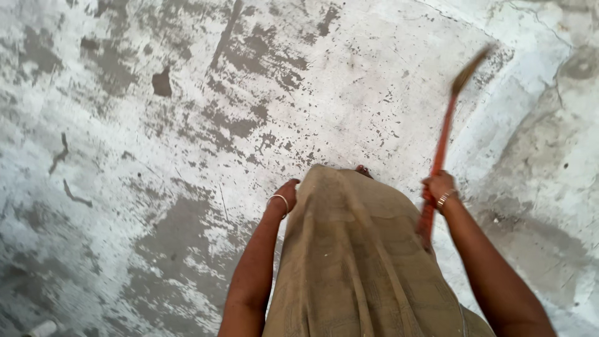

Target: The person scrapes a concrete floor using a long-handled tool with a curved blade to remove peeling paint or residue.

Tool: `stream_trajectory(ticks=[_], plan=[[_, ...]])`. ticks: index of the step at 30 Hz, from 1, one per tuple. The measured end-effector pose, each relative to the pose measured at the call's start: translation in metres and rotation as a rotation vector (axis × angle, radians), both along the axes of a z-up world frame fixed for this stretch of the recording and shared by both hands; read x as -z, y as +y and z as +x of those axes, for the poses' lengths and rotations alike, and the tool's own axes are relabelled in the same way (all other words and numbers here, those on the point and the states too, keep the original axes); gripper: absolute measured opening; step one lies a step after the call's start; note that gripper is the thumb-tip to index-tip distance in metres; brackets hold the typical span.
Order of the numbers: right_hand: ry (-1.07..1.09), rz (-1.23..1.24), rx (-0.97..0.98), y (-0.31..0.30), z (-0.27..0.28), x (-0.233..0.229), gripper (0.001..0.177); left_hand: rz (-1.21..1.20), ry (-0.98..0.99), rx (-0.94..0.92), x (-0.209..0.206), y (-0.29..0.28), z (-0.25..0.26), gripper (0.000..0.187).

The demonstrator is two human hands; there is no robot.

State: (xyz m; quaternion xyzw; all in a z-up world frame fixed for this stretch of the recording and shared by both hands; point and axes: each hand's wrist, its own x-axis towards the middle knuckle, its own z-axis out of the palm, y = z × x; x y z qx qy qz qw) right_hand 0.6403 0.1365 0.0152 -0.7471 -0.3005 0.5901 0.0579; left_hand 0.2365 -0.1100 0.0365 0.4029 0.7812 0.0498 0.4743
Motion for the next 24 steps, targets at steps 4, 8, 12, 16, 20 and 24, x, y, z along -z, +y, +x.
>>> stream_trajectory(ticks=[4, 8, 12, 16, 20, 24], plan=[[-0.045, 0.070, -0.387, -0.004, -0.061, 0.013, 0.019, -0.092, 0.043, -0.103, 0.020, -0.039, 0.004, 0.043], [0.191, 0.033, -0.273, 0.050, -0.070, 0.006, 0.021, 0.001, 0.076, -0.045, 0.041, -0.072, 0.037, 0.052], [0.178, 0.077, -0.166, 0.023, -0.019, -0.003, 0.028, -0.049, 0.072, -0.163, 0.042, -0.105, 0.061, 0.047], [0.162, -0.025, -0.055, -0.020, -0.004, 0.001, 0.012, 0.011, 0.092, -0.320, 0.042, -0.148, 0.087, 0.042], [0.310, -0.003, -0.191, -0.016, -0.024, 0.004, 0.010, -0.134, 0.059, -0.390, 0.037, -0.187, 0.131, 0.042], [0.452, 0.179, -0.338, 0.026, 0.000, 0.000, 0.010, -0.273, 0.027, -0.434, 0.022, -0.224, 0.172, 0.047]])
